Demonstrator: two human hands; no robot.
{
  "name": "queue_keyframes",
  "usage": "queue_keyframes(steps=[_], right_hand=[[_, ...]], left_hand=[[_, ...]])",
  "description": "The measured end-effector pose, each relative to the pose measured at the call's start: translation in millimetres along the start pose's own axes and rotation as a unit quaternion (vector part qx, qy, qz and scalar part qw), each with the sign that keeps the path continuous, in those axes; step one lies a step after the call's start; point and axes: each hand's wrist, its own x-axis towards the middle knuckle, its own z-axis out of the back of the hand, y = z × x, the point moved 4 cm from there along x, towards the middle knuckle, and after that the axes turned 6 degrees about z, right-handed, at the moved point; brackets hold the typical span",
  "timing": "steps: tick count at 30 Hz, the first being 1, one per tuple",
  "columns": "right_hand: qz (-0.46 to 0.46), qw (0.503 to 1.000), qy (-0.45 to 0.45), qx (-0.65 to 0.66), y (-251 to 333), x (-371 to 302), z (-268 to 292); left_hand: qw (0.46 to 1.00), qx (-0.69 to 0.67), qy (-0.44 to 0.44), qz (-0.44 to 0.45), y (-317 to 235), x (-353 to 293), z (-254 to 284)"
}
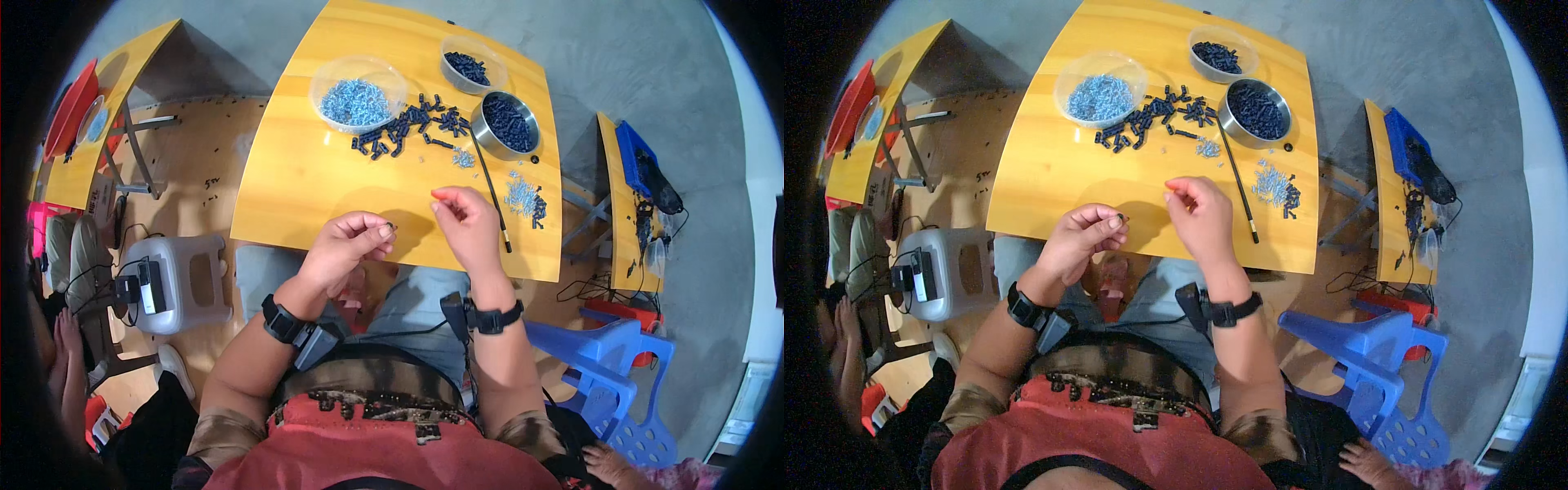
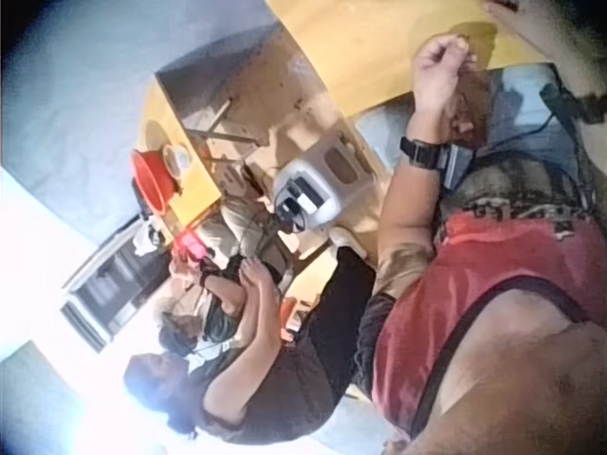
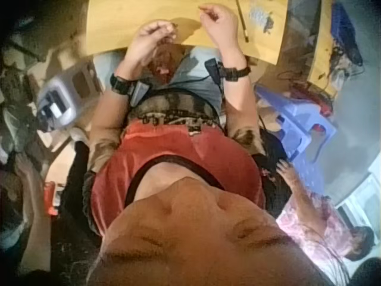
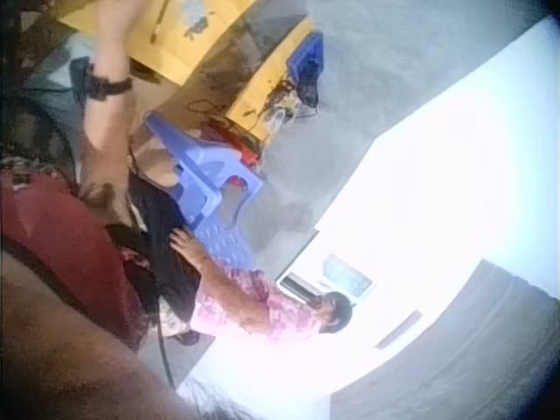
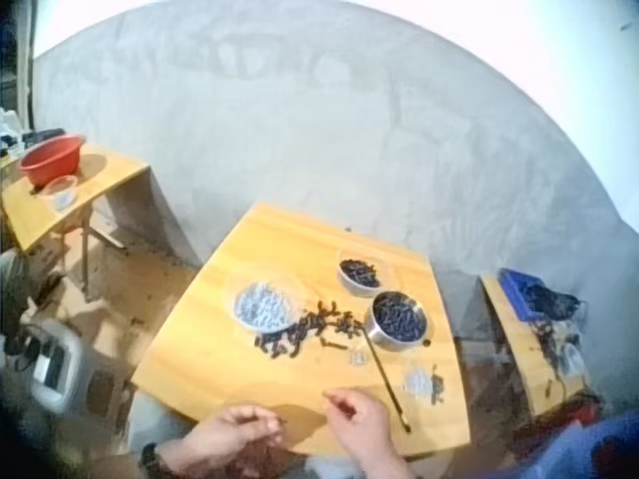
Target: Assembling small plastic and metal components at a workbench.
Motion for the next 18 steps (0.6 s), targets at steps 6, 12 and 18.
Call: queue_keyframes(steps=[6, 12, 18], right_hand=[[0.006, 0.999, -0.049, -0.023, -29, 43, -16], [0.055, 0.99, -0.076, -0.106, -35, 62, -32], [0.053, 0.988, -0.06, -0.133, -31, 67, -39]], left_hand=[[0.999, 0.019, -0.015, -0.028, -9, 3, 5], [0.995, 0.035, -0.037, -0.082, -16, 9, 15], [0.996, 0.009, -0.046, -0.072, -15, 15, 19]])
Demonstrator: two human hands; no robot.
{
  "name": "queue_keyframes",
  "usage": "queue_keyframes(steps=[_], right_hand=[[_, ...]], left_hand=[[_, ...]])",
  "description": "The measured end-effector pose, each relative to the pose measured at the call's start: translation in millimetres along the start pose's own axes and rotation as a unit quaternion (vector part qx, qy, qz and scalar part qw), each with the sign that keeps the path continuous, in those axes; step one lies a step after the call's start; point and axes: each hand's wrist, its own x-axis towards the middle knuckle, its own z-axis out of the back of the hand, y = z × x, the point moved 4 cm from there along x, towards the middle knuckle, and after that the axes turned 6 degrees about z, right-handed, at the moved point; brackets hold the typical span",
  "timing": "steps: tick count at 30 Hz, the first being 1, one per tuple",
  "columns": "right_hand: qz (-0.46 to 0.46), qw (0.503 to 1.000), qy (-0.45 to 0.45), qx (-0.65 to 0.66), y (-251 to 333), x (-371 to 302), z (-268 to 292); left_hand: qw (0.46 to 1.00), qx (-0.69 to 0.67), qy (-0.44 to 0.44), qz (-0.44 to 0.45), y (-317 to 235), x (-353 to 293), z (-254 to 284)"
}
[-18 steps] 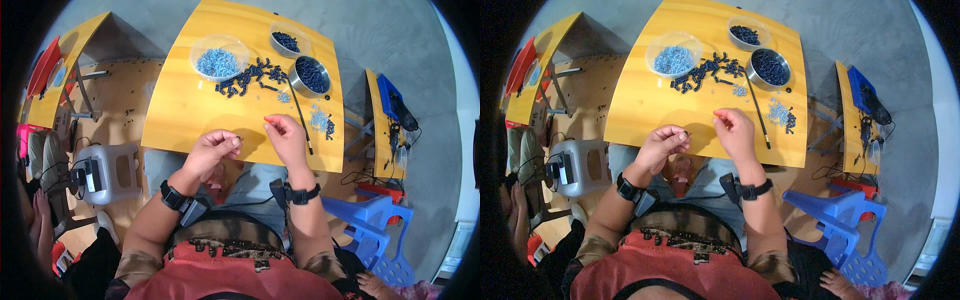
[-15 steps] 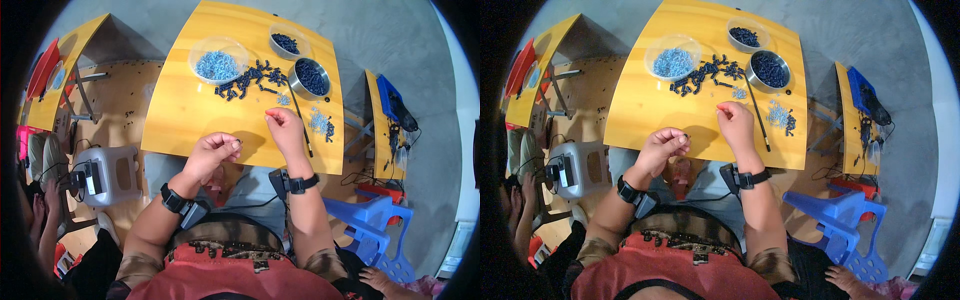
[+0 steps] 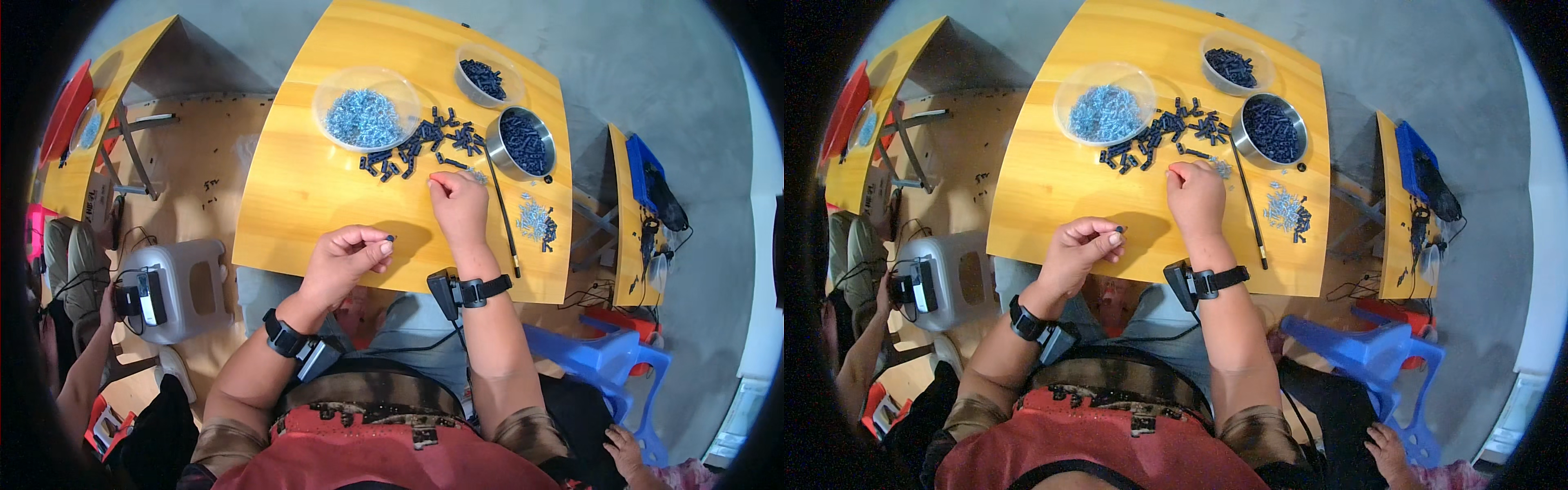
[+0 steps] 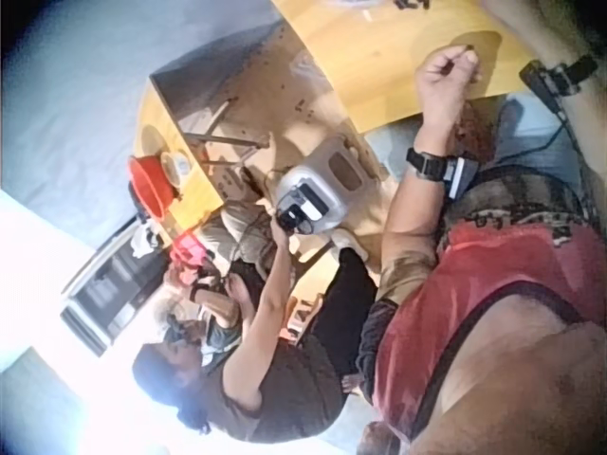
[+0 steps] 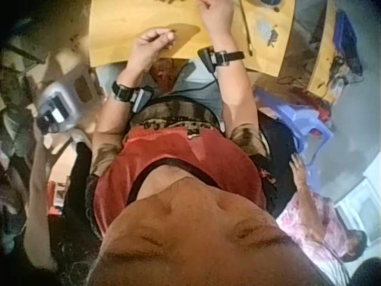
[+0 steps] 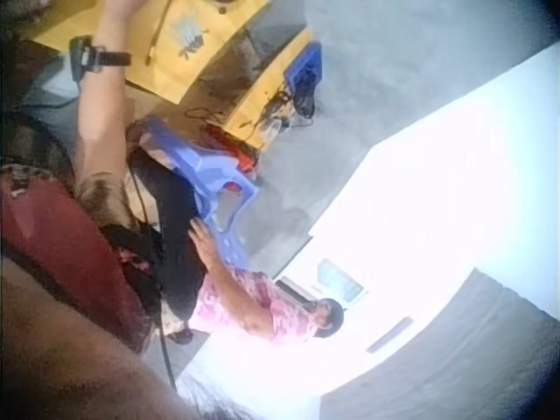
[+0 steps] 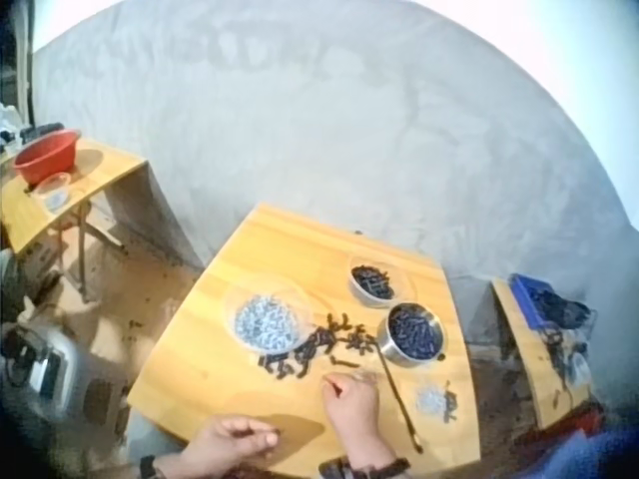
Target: Assembling small plastic and metal components at a workbench.
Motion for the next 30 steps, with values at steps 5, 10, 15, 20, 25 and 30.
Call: queue_keyframes(steps=[5, 10, 15, 20, 25, 30], right_hand=[[0.014, 0.998, 0.032, -0.043, 5, 3, -2], [0.058, 0.992, 0.037, -0.104, 9, 3, 0], [0.074, 0.982, 0.057, -0.166, 13, 2, 5], [-0.024, 0.998, 0.053, -0.021, 7, -17, 22], [-0.134, 0.973, -0.004, 0.19, 1, -58, 38], [-0.271, 0.876, 0.009, 0.398, 15, -93, 50]], left_hand=[[1.0, -0.007, 0.025, -0.013, 3, 4, 4], [0.999, -0.001, 0.025, -0.022, 4, 3, 4], [0.999, 0.032, 0.004, -0.027, 2, -5, 1], [0.999, 0.044, -0.004, -0.019, 0, -18, -4], [0.998, 0.056, 0.023, -0.016, 1, -27, -13], [0.997, 0.06, 0.057, -0.011, 1, -38, -28]])
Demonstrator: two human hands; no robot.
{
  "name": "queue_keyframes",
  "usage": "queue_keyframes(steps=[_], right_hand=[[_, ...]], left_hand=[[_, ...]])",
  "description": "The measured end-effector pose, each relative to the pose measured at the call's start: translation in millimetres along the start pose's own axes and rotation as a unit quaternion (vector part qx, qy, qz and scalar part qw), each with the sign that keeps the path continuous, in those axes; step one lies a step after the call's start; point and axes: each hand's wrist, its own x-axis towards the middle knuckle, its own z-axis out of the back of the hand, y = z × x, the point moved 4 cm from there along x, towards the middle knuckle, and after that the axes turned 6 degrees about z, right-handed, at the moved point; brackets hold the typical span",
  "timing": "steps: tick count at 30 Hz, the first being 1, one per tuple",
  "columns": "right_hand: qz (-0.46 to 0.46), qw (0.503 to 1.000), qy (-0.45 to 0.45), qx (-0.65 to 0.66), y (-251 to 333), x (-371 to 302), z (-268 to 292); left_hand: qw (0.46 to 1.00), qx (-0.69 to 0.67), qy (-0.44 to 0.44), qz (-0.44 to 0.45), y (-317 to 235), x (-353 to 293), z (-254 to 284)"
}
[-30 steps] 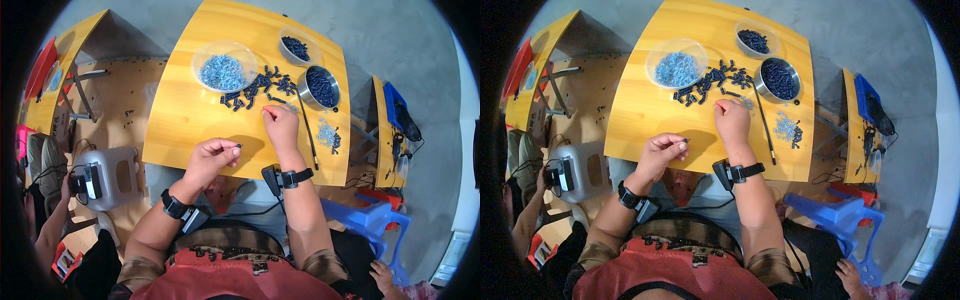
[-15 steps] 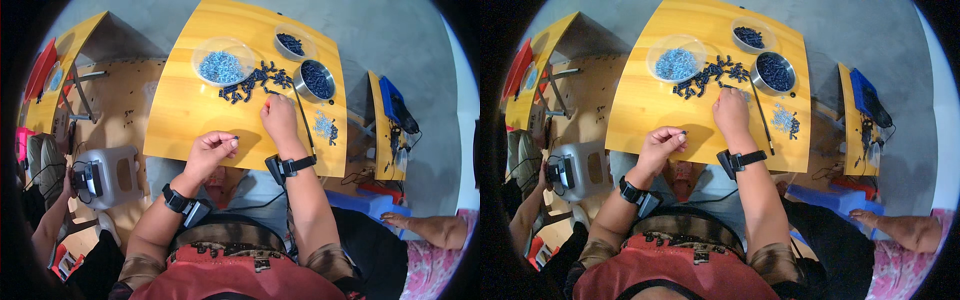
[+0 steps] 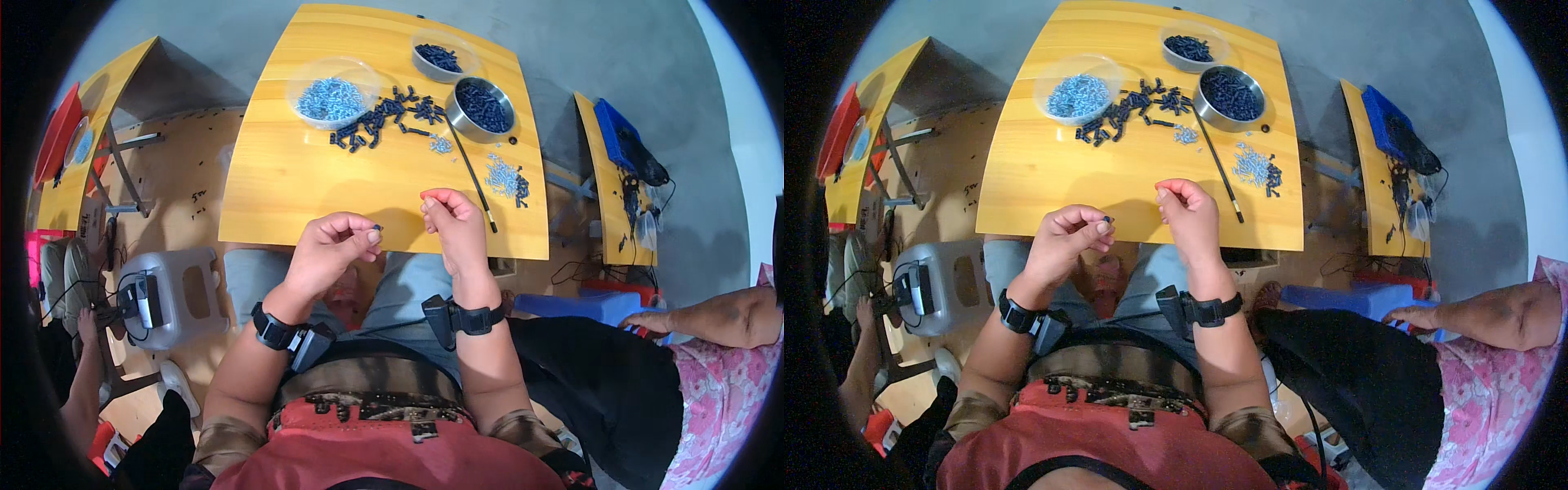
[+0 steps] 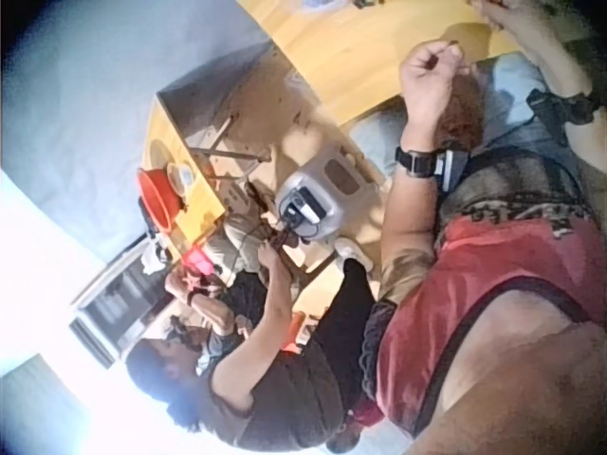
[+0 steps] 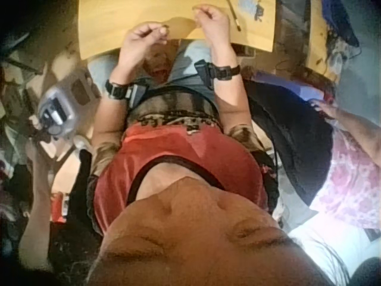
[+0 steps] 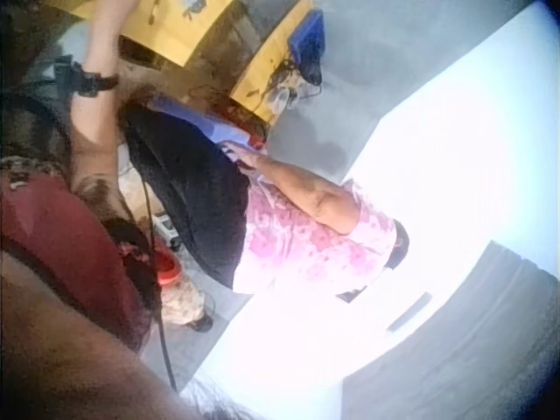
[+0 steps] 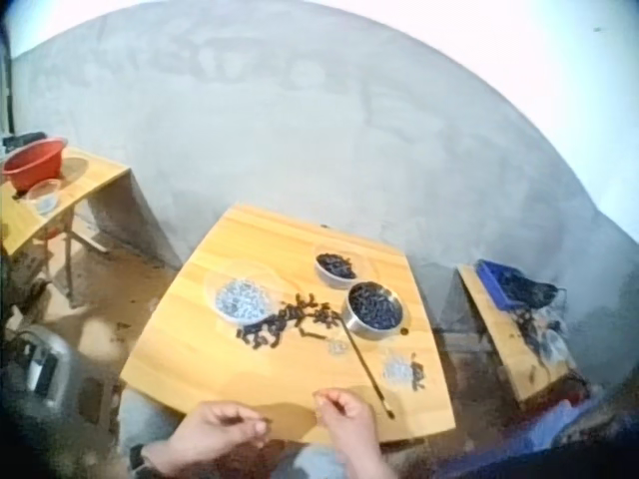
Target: Assembling small plastic and metal components at a workbench.
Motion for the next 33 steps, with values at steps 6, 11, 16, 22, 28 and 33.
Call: queue_keyframes(steps=[6, 11, 16, 22, 28, 33], right_hand=[[0.061, 0.989, -0.003, 0.136, 25, -27, 0], [0.06, 0.989, 0.042, 0.125, 52, -57, -13], [0.074, 0.987, 0.091, 0.109, 56, -80, -27], [0.067, 0.987, 0.125, 0.075, 53, -94, -33], [0.071, 0.989, 0.122, 0.05, 57, -102, -32], [0.1, 0.988, 0.115, 0.036, 59, -108, -34]], left_hand=[[0.999, 0.026, 0.016, -0.012, -7, -20, -14], [0.997, 0.033, 0.024, -0.058, -16, -41, -21], [0.995, 0.058, 0.038, -0.078, -16, -60, -23], [0.994, 0.071, 0.043, -0.073, -16, -71, -27], [0.992, 0.056, 0.067, -0.095, -16, -77, -33], [0.991, 0.051, 0.067, -0.109, -13, -82, -34]])
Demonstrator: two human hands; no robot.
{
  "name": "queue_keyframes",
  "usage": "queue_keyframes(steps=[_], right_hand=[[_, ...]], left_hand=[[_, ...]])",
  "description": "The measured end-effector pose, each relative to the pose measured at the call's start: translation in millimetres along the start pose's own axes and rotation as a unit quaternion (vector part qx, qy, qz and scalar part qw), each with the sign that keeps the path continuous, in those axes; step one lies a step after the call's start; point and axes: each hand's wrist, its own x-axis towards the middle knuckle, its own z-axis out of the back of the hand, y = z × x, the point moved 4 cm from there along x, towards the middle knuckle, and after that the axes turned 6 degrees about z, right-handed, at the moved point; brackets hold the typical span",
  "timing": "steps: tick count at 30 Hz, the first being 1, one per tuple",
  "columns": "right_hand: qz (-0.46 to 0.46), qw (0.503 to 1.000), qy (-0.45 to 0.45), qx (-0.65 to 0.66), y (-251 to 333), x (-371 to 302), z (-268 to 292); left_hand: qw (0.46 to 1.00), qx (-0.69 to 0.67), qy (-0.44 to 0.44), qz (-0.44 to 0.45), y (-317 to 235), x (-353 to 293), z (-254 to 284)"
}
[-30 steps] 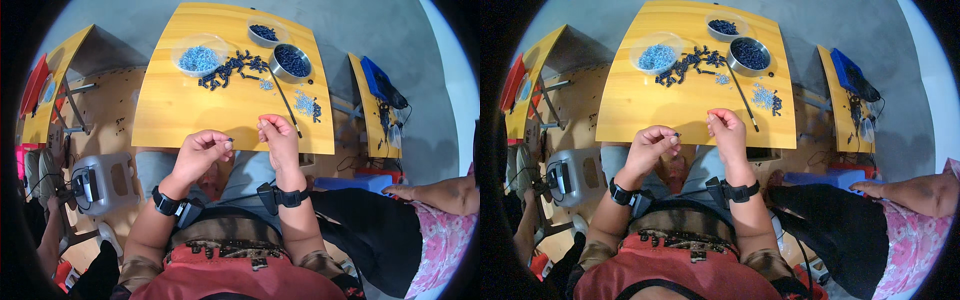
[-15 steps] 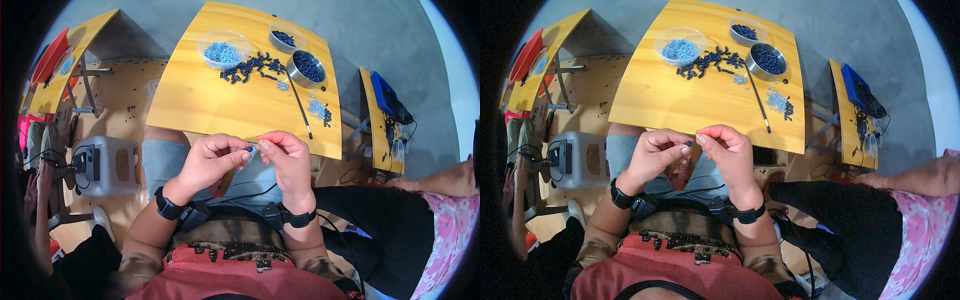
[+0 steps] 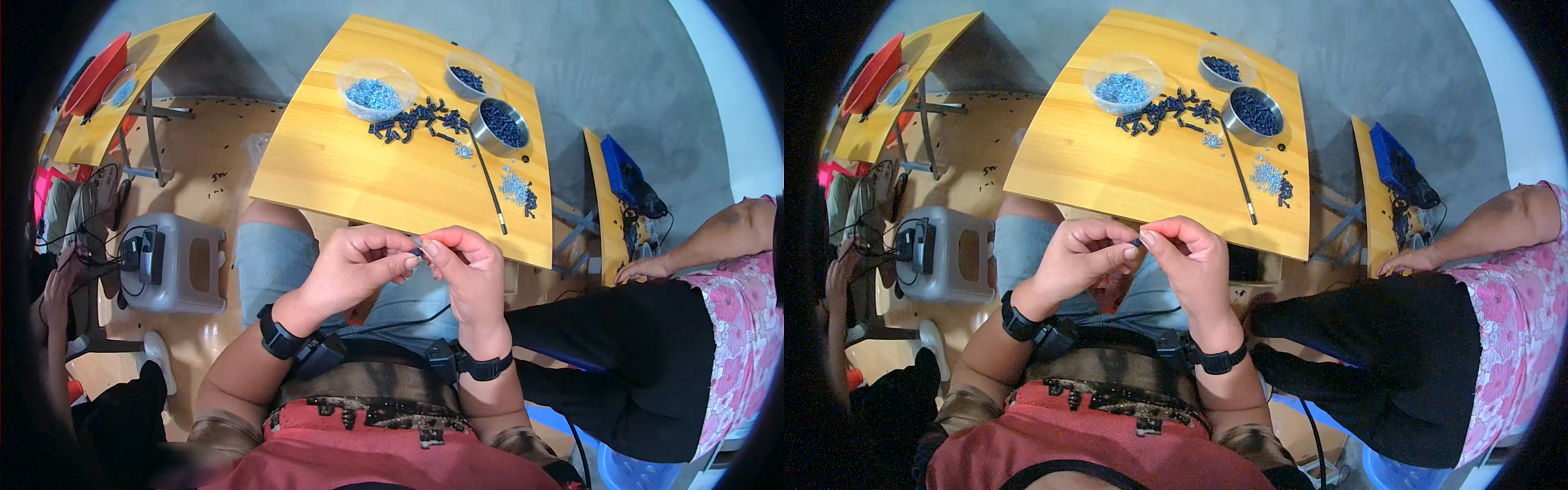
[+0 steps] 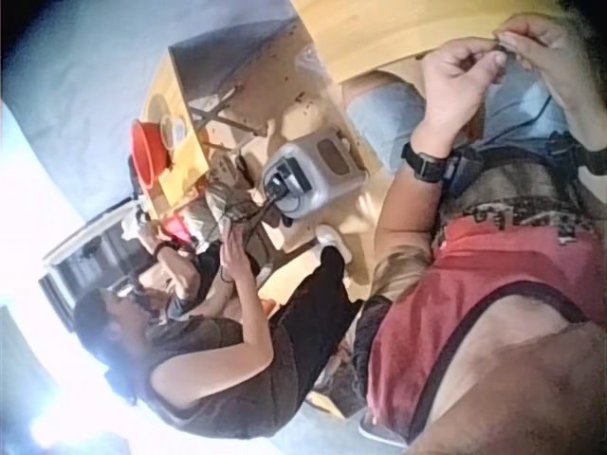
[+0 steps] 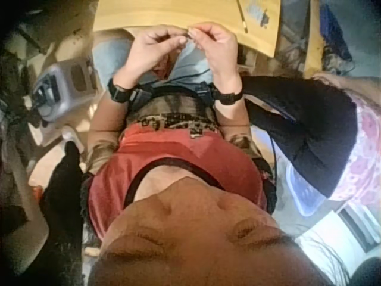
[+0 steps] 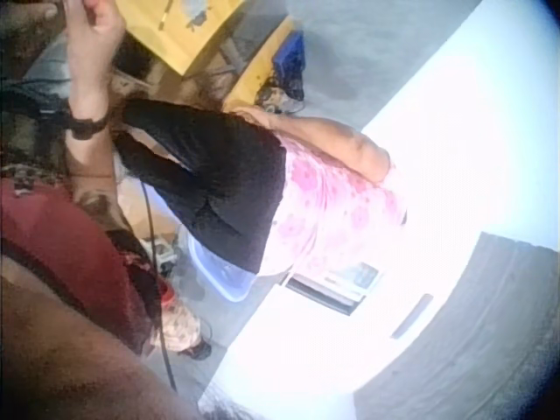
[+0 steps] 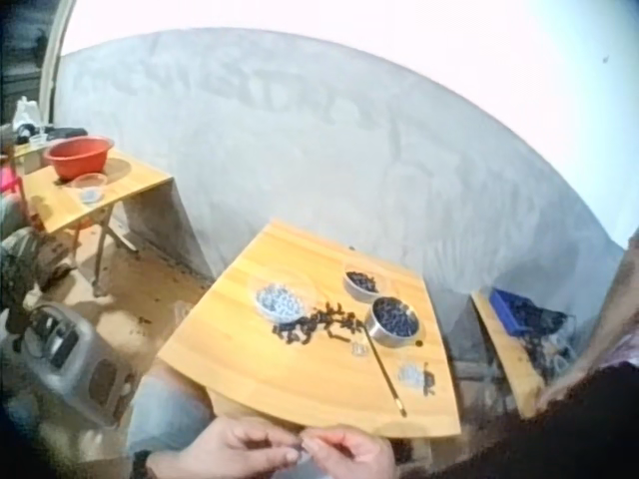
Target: Assembling small plastic and metal components at a workbench.
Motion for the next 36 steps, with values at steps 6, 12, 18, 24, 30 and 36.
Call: queue_keyframes(steps=[6, 12, 18, 24, 30, 36], right_hand=[[0.012, 1.0, -0.007, -0.014, 2, -4, 0], [0.0, 1.0, 0.001, -0.019, 0, -4, -4], [-0.003, 0.999, 0.0, -0.033, -6, -2, -2], [-0.012, 0.999, 0.008, -0.044, -10, 1, -1], [-0.014, 0.999, 0.009, -0.049, -13, 4, 1], [-0.005, 1.0, 0.001, -0.02, -20, 9, -2]], left_hand=[[0.999, -0.034, -0.007, 0.014, 1, -3, 4], [0.979, -0.188, -0.06, 0.057, 14, 1, 15], [0.959, -0.246, -0.11, 0.085, 22, 9, 28], [0.954, -0.262, -0.108, 0.098, 26, 11, 34], [0.949, -0.281, -0.091, 0.109, 27, 13, 29], [0.949, -0.289, -0.062, 0.112, 41, 15, 25]])
